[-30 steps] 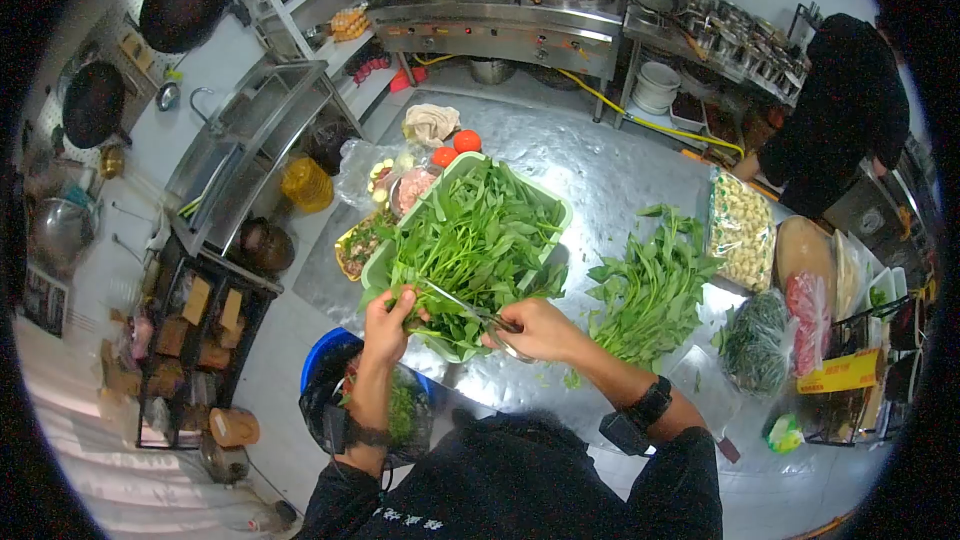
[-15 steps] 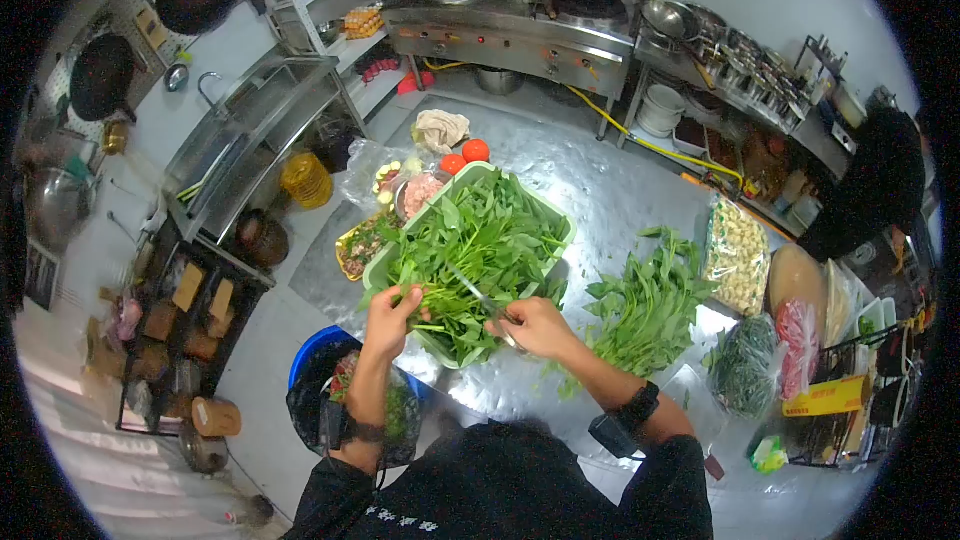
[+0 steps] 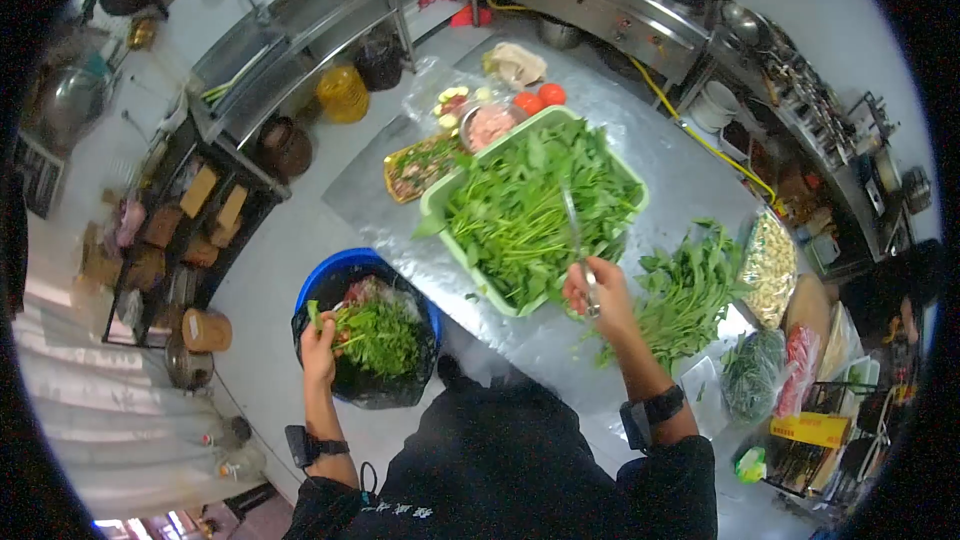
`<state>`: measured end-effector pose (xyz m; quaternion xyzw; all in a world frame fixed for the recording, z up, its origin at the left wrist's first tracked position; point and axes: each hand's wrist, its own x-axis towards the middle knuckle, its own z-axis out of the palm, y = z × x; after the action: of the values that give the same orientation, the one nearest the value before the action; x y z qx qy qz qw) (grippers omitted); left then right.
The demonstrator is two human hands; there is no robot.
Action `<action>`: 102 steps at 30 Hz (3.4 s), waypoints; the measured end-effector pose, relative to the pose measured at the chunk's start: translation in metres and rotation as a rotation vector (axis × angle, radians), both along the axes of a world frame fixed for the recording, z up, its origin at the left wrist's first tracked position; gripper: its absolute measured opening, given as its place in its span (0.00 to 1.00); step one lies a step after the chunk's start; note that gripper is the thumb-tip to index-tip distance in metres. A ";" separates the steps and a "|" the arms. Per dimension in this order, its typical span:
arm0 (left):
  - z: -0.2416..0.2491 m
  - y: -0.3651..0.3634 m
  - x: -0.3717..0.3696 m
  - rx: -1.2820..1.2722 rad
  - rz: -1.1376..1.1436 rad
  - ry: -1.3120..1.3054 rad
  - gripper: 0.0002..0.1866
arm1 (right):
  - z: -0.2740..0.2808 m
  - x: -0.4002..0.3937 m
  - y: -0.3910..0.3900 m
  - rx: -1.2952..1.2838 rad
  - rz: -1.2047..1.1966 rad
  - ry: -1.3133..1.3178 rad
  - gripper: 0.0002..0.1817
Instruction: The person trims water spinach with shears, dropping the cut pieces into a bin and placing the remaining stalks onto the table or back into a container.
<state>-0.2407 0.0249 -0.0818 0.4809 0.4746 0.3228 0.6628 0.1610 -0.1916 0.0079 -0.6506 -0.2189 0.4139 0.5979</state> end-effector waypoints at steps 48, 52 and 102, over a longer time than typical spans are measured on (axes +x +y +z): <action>-0.040 -0.208 0.327 1.133 -0.833 0.799 0.40 | -0.093 -0.041 -0.281 -0.125 -0.307 0.224 0.11; -0.042 -0.193 0.374 0.845 -0.949 1.016 0.49 | -0.099 -0.047 -0.300 -0.118 -0.332 0.244 0.11; 0.020 -0.041 0.440 1.071 -1.115 1.148 0.36 | -0.109 -0.062 -0.219 -0.076 -0.600 0.400 0.12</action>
<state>0.1988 -0.0164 -0.0623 0.9608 0.2195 -0.1494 0.0801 0.0988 -0.4106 -0.1006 -0.6140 0.1186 0.3470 0.6990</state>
